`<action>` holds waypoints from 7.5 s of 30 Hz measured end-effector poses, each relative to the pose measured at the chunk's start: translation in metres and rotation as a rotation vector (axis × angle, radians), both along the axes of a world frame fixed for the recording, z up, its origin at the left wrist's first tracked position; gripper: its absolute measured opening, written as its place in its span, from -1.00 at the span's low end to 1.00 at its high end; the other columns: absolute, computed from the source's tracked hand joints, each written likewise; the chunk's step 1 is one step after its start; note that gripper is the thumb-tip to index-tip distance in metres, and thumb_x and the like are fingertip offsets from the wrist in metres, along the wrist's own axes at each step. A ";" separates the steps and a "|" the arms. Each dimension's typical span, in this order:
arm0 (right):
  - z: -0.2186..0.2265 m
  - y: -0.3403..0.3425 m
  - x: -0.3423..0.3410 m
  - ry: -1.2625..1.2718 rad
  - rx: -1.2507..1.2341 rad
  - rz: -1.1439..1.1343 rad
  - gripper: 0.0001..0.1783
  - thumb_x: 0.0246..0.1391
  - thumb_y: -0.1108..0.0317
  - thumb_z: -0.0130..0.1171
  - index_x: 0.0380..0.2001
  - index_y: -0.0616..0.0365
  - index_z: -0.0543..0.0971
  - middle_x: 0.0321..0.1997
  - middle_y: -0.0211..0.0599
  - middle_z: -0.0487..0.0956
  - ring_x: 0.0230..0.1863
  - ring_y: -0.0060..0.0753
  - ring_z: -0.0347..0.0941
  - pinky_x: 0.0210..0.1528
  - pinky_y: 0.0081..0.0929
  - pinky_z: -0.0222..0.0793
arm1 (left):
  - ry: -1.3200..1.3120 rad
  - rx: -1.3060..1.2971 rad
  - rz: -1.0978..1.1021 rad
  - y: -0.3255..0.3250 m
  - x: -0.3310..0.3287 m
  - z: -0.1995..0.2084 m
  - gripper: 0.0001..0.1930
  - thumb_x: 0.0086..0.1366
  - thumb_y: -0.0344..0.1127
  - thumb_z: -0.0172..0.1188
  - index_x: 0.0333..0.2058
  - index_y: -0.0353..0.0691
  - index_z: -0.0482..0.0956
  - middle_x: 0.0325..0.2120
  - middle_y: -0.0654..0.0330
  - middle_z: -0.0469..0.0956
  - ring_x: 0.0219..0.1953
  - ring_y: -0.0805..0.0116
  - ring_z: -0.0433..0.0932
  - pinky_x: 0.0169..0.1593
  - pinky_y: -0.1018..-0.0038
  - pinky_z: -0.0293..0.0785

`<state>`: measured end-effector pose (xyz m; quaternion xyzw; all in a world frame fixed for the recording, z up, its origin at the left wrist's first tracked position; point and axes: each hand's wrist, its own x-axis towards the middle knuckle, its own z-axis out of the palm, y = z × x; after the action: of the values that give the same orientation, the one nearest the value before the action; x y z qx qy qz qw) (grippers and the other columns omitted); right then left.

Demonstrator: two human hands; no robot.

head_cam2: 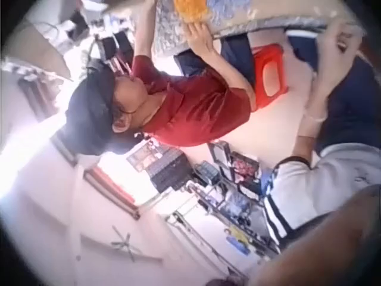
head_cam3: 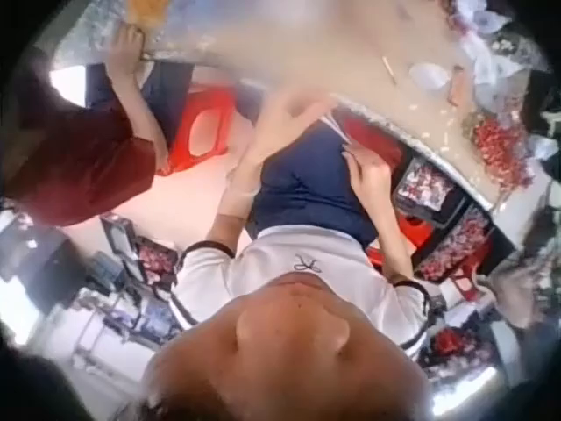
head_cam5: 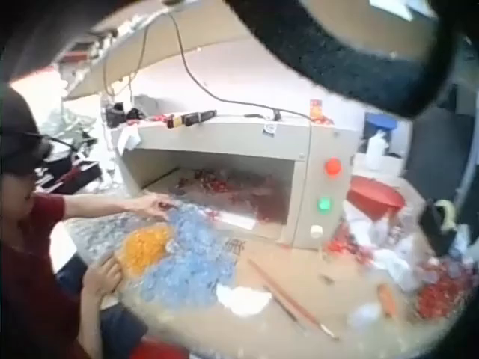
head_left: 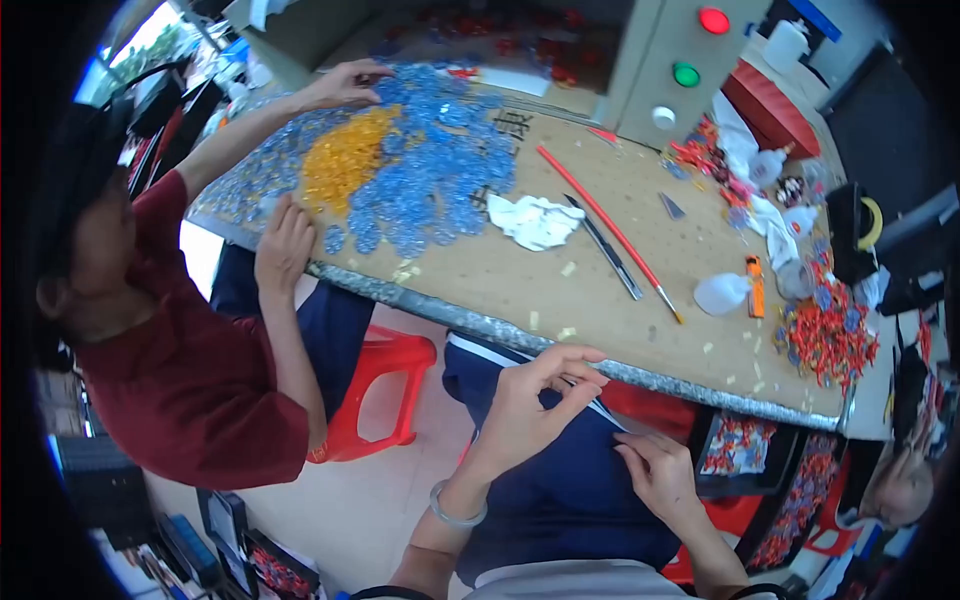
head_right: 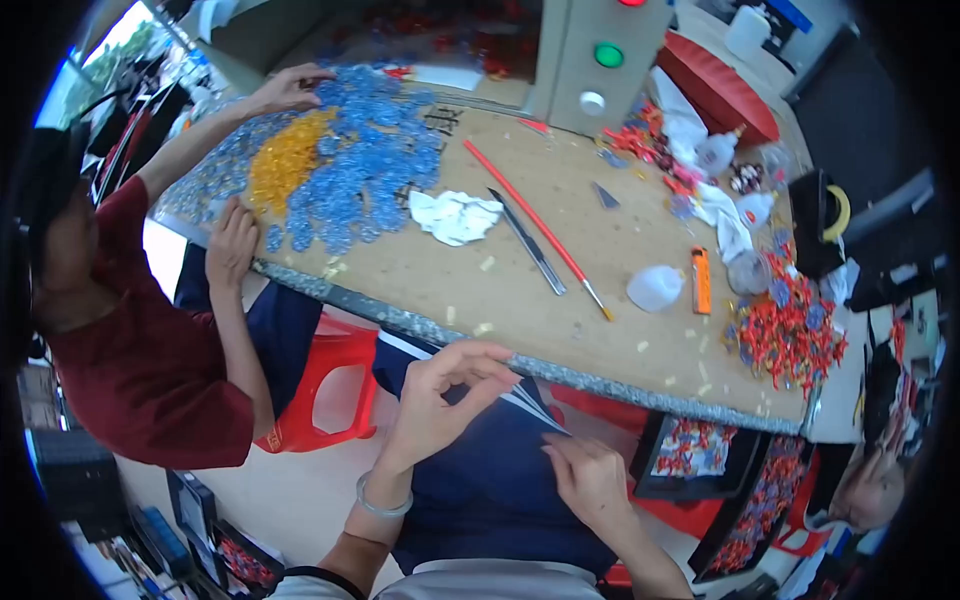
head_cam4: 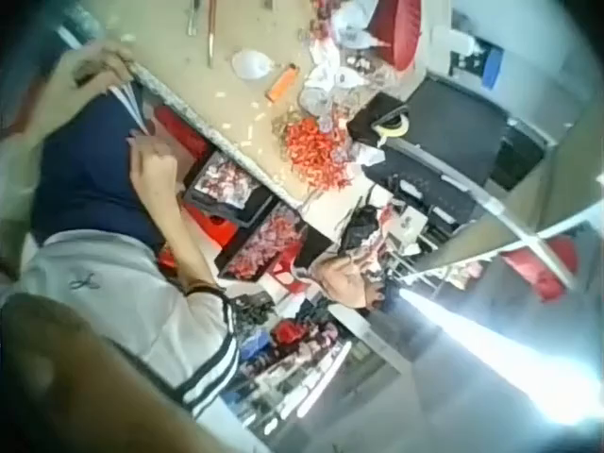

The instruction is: The person assembles toy figurines by applying glue from a squeeze bottle, attaching plastic parts together by hand, wiping excess glue with a paper towel, and touching up the figurines with a brush.

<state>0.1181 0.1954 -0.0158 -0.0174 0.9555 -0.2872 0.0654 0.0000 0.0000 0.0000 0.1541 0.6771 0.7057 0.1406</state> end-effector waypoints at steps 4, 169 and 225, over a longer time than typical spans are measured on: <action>-0.010 -0.051 -0.057 0.317 -0.273 0.214 -0.83 -0.03 0.43 0.24 -0.30 0.17 0.62 -0.50 -0.26 0.59 -0.54 -0.27 0.52 -0.48 -0.43 0.44 | 0.126 -0.136 0.034 -0.033 -0.052 0.011 -0.76 0.24 -0.44 0.16 -0.12 -0.34 0.52 -0.41 0.12 0.64 -0.39 0.53 0.61 -0.34 0.60 0.49; 0.036 0.022 -0.067 0.426 -0.581 -0.150 -0.49 -0.07 0.41 0.40 -0.09 0.37 0.42 -0.18 0.07 0.60 -0.24 -0.28 0.59 -0.17 -0.48 0.48 | -0.083 -0.139 0.375 0.050 -0.019 0.054 -0.63 0.07 -0.67 0.14 -0.08 -0.45 0.52 -0.33 0.17 0.60 -0.33 0.59 0.54 -0.25 0.69 0.47; 0.053 0.010 -0.074 0.633 -0.287 -0.038 -0.50 -0.32 0.53 0.47 -0.18 0.38 0.58 -0.35 0.01 0.62 -0.37 -0.12 0.58 -0.32 -0.41 0.48 | -0.181 -0.137 0.411 0.039 -0.015 0.052 -0.64 0.07 -0.64 0.13 -0.10 -0.45 0.54 -0.32 0.16 0.62 -0.33 0.61 0.54 -0.26 0.71 0.47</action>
<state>0.0436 0.2058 0.0373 -0.0969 0.8784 -0.4003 -0.2424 -0.0151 0.0385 0.0525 -0.0610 0.7251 0.6830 0.0643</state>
